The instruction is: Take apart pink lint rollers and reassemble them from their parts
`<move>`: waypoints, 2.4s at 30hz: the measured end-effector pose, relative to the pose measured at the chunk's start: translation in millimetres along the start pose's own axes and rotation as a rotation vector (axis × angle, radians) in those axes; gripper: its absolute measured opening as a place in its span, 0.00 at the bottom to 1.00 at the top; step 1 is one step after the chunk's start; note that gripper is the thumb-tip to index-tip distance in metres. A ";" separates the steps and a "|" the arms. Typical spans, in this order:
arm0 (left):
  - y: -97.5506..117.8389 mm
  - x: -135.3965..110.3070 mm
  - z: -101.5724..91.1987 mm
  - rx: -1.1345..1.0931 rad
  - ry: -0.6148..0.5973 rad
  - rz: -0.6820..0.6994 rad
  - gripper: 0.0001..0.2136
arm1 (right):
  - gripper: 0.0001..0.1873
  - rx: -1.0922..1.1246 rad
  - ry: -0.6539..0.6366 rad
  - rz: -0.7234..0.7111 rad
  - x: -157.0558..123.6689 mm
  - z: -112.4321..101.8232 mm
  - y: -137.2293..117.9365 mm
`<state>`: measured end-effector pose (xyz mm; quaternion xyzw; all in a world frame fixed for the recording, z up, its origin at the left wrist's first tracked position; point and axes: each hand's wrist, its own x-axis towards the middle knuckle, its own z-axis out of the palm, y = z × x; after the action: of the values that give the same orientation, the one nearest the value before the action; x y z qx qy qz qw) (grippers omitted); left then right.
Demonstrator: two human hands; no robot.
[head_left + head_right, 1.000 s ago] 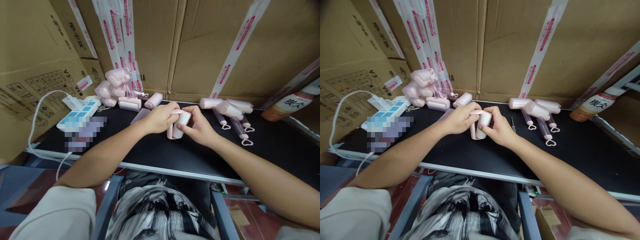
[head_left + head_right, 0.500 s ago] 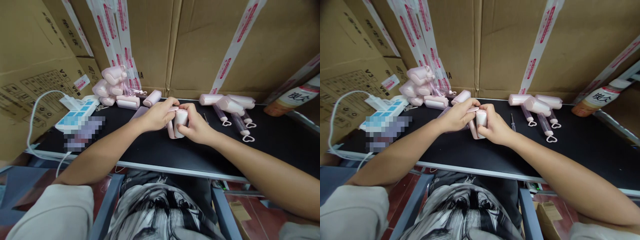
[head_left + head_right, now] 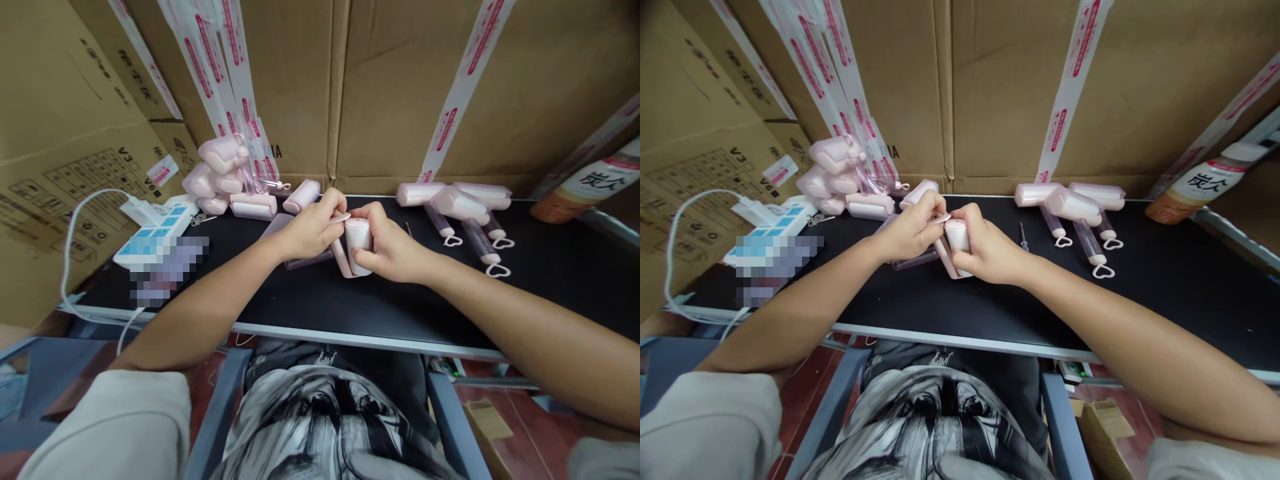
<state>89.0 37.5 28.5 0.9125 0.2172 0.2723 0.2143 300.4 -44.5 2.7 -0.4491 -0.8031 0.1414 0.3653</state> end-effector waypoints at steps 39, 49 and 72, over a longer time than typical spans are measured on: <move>-10.4 6.6 -20.2 -1.070 0.248 -0.210 0.28 | 0.39 0.789 0.202 0.248 2.5 -13.9 17.5; 9.2 -0.2 -17.0 -0.951 0.093 -0.251 0.36 | 0.26 0.759 0.320 0.321 3.7 -22.2 12.3; -36.2 -9.6 -59.6 0.513 -0.224 -0.684 0.35 | 0.27 0.784 0.279 0.450 9.1 -44.6 20.6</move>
<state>36.4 78.3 51.5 0.8357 0.5428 0.0227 0.0810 342.0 -30.1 26.4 -0.4547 -0.5153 0.4479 0.5719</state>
